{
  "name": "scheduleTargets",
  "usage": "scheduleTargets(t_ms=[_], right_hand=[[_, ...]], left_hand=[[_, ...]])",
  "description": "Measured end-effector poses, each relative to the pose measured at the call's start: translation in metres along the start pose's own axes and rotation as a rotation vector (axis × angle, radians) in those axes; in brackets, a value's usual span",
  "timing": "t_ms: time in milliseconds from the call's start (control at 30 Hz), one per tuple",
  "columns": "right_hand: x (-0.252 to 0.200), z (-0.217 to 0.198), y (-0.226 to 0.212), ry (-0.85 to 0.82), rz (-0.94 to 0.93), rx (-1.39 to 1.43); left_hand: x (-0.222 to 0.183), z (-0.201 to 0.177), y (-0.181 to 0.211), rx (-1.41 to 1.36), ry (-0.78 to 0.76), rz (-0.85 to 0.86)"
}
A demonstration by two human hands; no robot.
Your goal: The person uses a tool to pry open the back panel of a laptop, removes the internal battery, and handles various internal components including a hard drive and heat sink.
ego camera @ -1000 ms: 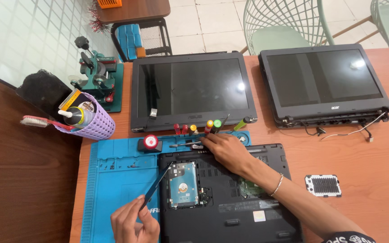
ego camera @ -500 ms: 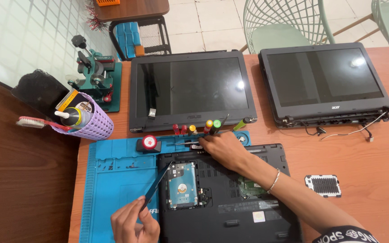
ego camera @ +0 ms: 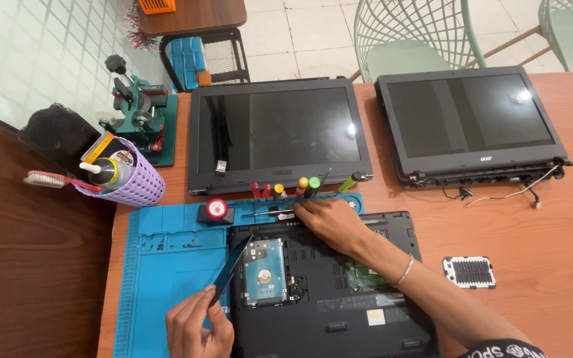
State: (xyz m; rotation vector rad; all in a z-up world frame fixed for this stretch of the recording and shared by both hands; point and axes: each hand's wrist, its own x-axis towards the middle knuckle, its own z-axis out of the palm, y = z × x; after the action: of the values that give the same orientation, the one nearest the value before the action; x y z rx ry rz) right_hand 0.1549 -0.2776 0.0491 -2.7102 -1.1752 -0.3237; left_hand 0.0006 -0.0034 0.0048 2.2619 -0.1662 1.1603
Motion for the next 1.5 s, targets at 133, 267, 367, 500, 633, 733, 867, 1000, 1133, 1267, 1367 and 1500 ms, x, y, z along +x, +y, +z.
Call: scheduleTargets(t_ms=[133, 267, 367, 500, 633, 733, 867, 1000, 1133, 1267, 1367, 1500], right_hand=[[-0.019, -0.031, -0.015, 0.093, 0.183, 0.309], [-0.047, -0.063, -0.043, -0.166, 0.628, 0.798], [-0.069, -0.071, -0.054, -0.253, 0.724, 1.483], [-0.095, -0.062, -0.066, -0.137, 0.830, 1.900], [-0.115, -0.053, -0.066, -0.076, 0.949, 1.963], [-0.128, -0.043, -0.064, -0.028, 0.936, 1.897], [-0.149, -0.041, -0.060, 0.010, 0.920, 1.802], [-0.179, -0.051, -0.052, 0.104, 0.971, 1.763], [-0.210, -0.065, -0.039, 0.236, 1.027, 1.673], [-0.243, -0.077, -0.022, 0.408, 1.041, 1.518], [-0.274, -0.086, -0.007, 0.530, 1.114, 1.418], [-0.318, -0.103, 0.021, 0.634, 1.116, 1.149]], left_hand=[[0.007, 0.001, 0.001, 0.000, 0.028, 0.108], [0.024, -0.003, 0.013, -0.032, 0.001, 0.294], [0.033, 0.009, 0.036, -0.052, -0.015, 0.437], [0.031, 0.013, 0.064, -0.081, -0.158, 0.567], [0.021, 0.020, 0.088, -0.198, -0.274, 0.555], [0.020, 0.023, 0.098, -0.234, -0.333, 0.579], [0.033, 0.026, 0.114, -0.308, -0.351, 0.383], [0.046, 0.037, 0.141, -0.254, -0.380, -0.174], [0.053, 0.057, 0.162, -0.464, -0.772, -0.687], [0.050, 0.082, 0.197, -0.622, -0.882, -0.746], [0.047, 0.103, 0.232, -0.733, -0.926, -0.671], [0.042, 0.132, 0.284, -0.795, -1.111, -0.641]])
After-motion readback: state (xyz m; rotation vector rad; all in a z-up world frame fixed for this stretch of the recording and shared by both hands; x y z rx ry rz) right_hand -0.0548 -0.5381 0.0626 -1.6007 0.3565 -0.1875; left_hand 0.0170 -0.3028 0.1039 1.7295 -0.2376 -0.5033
